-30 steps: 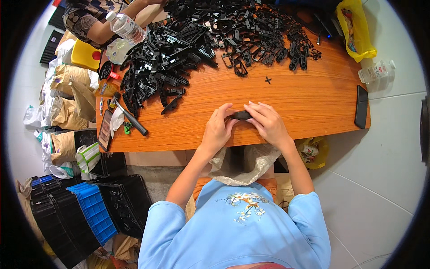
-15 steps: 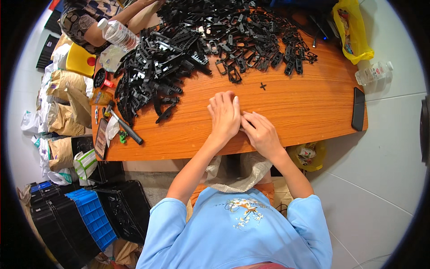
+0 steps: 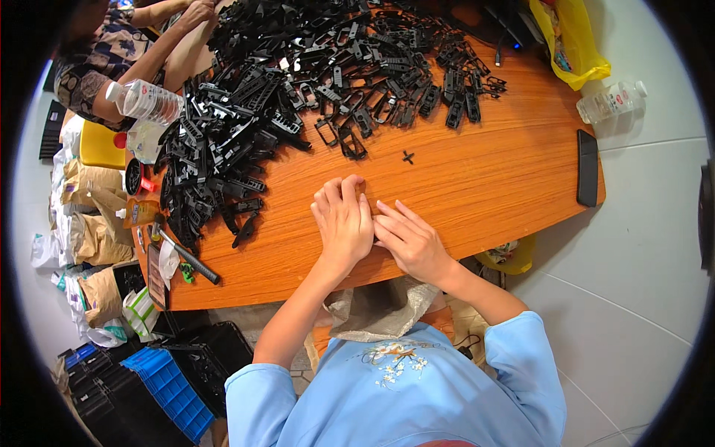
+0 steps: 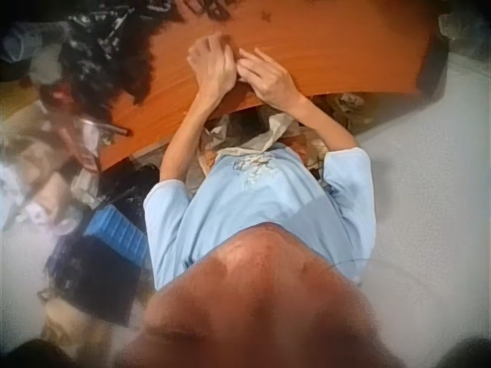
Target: The person assembles plastic components by hand by fitting small plastic pieces into elongated plastic parts and dropping them into a lap pouch. The person then connects rectangular plastic frames together and places them on the table.
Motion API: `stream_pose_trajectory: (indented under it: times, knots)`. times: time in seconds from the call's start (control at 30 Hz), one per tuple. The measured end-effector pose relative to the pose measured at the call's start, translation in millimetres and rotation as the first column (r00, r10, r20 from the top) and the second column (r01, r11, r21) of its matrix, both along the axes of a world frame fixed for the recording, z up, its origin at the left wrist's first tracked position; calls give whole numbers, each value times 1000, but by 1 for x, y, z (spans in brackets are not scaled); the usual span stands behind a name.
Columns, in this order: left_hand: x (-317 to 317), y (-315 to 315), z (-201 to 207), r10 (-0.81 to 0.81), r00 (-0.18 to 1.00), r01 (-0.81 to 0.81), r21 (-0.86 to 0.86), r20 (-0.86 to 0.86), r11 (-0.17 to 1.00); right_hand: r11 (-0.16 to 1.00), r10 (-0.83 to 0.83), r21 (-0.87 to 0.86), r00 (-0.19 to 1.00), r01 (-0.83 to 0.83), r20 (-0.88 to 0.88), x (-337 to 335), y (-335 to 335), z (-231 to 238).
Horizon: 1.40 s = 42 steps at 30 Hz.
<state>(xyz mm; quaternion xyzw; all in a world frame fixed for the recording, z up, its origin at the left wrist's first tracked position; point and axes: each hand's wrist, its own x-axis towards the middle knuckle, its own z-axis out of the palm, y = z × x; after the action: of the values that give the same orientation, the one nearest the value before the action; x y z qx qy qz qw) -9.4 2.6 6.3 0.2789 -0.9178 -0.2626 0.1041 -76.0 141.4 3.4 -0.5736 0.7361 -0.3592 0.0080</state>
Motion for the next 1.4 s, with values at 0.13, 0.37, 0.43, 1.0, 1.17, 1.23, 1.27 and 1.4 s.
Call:
stream_pose_trajectory:
  times: [0.13,0.37,0.43,1.0,1.17,1.23,1.27,1.4]
  knots:
    - [1,2,-5,2,1000,-2,-25,-16,1000,1000,-1,-11,1000,1,12,-1,0,-2]
    - [0,1,-8,-4,999,0,-71,-51,997,999,14,-40,1000,-15,-11,-1,6,-7]
    - [2,-6,-9,-17,994,8,-80,-109,997,997,76,-6,997,-76,13,-2,9,-4]
    - [18,-28,-9,-113,917,108,-35,-382,994,885,-447,-17,839,465,-311,-150,-14,10]
    - [19,-29,-12,-109,913,97,-52,-392,994,863,-417,147,846,483,-333,-143,-10,-19]
    - [20,-28,-9,-104,921,97,-37,-376,995,868,-438,109,850,485,-292,-131,-3,-18]
    - [20,-28,-8,-101,922,95,-35,-374,995,868,-436,113,852,483,-291,-132,-3,-16]
    - [19,-27,-8,-103,923,98,-32,-372,995,865,-464,66,844,497,-269,-134,-13,-5]
